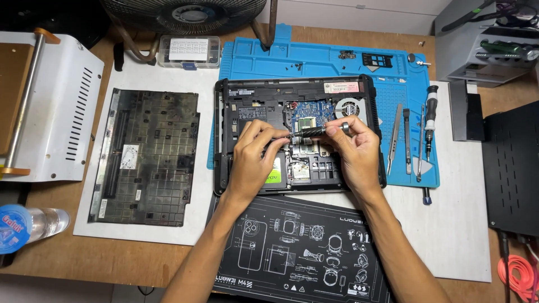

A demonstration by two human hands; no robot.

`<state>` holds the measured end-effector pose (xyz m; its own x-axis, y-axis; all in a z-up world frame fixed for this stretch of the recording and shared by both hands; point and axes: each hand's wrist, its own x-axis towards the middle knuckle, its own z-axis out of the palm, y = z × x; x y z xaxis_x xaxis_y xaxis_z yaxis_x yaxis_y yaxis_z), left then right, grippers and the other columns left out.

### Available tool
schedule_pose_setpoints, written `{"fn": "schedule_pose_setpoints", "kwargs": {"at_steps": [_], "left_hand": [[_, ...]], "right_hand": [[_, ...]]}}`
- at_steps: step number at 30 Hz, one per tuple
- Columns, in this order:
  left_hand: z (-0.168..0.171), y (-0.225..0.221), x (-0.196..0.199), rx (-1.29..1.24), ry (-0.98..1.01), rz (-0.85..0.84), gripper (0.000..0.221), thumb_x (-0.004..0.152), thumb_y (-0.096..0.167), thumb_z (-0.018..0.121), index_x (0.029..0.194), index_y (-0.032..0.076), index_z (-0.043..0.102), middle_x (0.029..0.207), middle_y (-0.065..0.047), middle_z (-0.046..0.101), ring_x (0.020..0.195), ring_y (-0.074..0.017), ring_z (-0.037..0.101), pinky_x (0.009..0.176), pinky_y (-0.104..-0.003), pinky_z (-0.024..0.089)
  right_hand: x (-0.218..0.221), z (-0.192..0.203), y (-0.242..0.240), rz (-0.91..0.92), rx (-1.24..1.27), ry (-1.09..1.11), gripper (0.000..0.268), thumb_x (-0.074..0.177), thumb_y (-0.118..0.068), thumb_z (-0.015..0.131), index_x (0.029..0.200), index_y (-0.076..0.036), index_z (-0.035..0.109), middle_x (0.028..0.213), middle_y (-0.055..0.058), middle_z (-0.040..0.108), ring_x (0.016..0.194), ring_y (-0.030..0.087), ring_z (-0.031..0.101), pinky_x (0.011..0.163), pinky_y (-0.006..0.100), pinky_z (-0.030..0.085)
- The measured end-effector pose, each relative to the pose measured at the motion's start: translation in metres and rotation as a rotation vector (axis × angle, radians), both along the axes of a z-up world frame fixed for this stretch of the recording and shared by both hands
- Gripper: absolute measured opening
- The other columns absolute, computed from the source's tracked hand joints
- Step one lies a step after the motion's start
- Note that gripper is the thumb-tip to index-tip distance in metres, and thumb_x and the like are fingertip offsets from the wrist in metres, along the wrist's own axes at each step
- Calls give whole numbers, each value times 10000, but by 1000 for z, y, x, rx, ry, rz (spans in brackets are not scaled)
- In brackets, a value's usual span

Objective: A technician disassembles a laptop on a repair bench, using a screwdriver to remove screws and then lifting out the cooling fan to access the motherboard.

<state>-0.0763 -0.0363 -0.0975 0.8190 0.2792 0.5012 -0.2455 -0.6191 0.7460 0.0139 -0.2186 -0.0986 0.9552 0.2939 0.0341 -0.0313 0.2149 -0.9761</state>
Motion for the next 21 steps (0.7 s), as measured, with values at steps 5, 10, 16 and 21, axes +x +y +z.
{"fn": "schedule_pose_setpoints", "kwargs": {"at_steps": [5, 10, 16, 21], "left_hand": [[12, -1, -2, -106, -8, 45, 38, 906, 73, 751, 941, 68, 764, 787, -49, 677, 692, -176, 621, 645, -298, 519], [21, 0, -3, -204, 20, 35, 45, 906, 87, 751, 944, 74, 770, 740, -51, 680, 639, -152, 601, 621, -286, 502], [20, -3, -4, -247, 66, -3, 40, 904, 111, 751, 924, 92, 781, 704, -42, 675, 628, -137, 592, 624, -280, 496], [27, -4, -4, -240, 87, 2, 82, 942, 93, 698, 919, 81, 775, 697, -57, 669, 637, -147, 587, 640, -299, 494]], "right_hand": [[-1, 3, 2, -28, 63, 17, 180, 972, -83, 697, 1030, 80, 647, 825, 94, 672, 806, 230, 776, 820, 364, 679], [5, -11, -2, -21, 113, 30, 195, 981, -94, 678, 1034, 88, 633, 883, 180, 706, 827, 302, 778, 820, 383, 677], [1, -5, 0, -1, 110, 20, 208, 967, -92, 693, 1037, 95, 635, 867, 167, 705, 822, 306, 778, 814, 383, 673], [4, -7, -2, -1, 104, 24, 210, 967, -93, 689, 1040, 95, 632, 884, 190, 713, 837, 309, 772, 834, 375, 660]]}}
